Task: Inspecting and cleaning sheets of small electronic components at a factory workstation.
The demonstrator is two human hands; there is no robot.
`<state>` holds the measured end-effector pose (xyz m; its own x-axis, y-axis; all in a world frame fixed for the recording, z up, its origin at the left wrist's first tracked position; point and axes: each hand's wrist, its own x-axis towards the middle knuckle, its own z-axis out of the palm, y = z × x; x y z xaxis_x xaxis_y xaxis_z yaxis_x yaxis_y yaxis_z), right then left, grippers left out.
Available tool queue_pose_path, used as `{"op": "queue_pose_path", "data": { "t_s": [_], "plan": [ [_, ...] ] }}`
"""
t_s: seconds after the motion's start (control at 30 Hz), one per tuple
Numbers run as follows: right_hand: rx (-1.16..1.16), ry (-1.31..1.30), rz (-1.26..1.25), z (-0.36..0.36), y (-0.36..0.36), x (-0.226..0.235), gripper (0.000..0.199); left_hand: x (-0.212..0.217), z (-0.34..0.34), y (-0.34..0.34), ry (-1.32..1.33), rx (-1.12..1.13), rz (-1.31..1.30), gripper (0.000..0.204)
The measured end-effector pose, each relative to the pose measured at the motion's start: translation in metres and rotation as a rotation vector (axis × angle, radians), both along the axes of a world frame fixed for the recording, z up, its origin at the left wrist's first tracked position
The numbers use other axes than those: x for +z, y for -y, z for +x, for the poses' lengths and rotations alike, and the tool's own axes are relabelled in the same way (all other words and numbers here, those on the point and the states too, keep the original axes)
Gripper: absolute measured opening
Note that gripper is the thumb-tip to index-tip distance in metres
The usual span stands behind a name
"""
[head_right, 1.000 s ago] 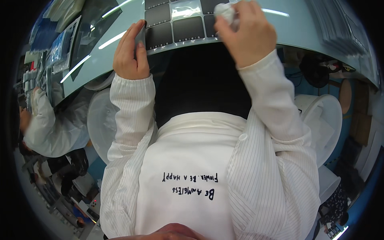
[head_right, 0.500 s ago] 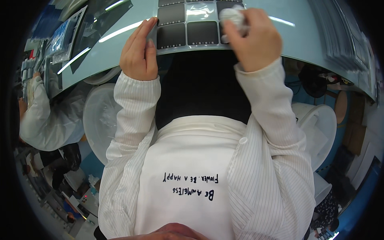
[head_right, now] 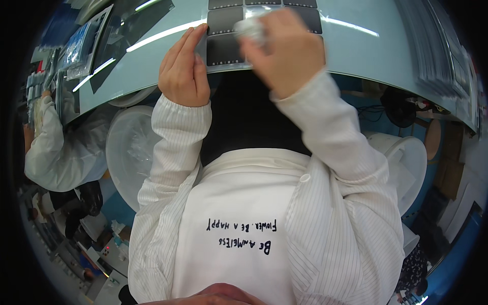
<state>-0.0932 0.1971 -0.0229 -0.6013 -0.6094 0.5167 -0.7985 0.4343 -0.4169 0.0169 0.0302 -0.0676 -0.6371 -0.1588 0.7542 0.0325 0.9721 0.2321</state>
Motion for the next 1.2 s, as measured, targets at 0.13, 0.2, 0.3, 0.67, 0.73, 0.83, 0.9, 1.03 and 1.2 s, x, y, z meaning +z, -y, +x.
{"op": "queue_pose_path", "data": {
  "t_s": [0.13,0.2,0.3,0.67,0.73,0.83,0.9,1.03,1.2],
  "plan": [
    [-0.233,-0.096,-0.033,-0.035,-0.045,-0.003,0.030,0.003,0.002,-0.002,0.002,0.019,-0.018,0.043],
    [-0.277,-0.112,-0.035,-0.032,-0.046,-0.002,0.029,0.003,0.000,-0.001,-0.001,0.002,-0.025,0.043],
    [-0.153,-0.047,-0.038,-0.010,-0.015,-0.003,0.028,0.000,-0.005,0.002,-0.003,0.013,-0.001,0.042],
    [0.035,0.040,0.008,0.002,0.003,0.005,0.026,0.000,-0.004,0.007,-0.002,-0.042,0.070,0.044],
    [-0.097,0.022,0.033,-0.017,-0.028,0.006,0.026,0.000,-0.001,0.004,0.006,-0.032,0.086,0.045],
    [-0.256,-0.012,0.025,-0.030,-0.052,0.010,0.025,0.007,0.004,0.001,0.063,-0.012,0.120,0.049],
    [-0.234,-0.010,0.044,-0.024,-0.049,0.015,0.024,0.007,0.002,-0.001,0.053,-0.033,0.114,0.051],
    [0.129,0.123,0.097,-0.001,-0.016,0.025,0.029,0.002,-0.003,-0.001,-0.001,-0.064,0.100,0.053],
    [0.558,0.083,0.284,-0.007,0.026,0.030,0.034,0.007,0.002,-0.004,0.038,0.005,0.105,0.048]
  ]
}}
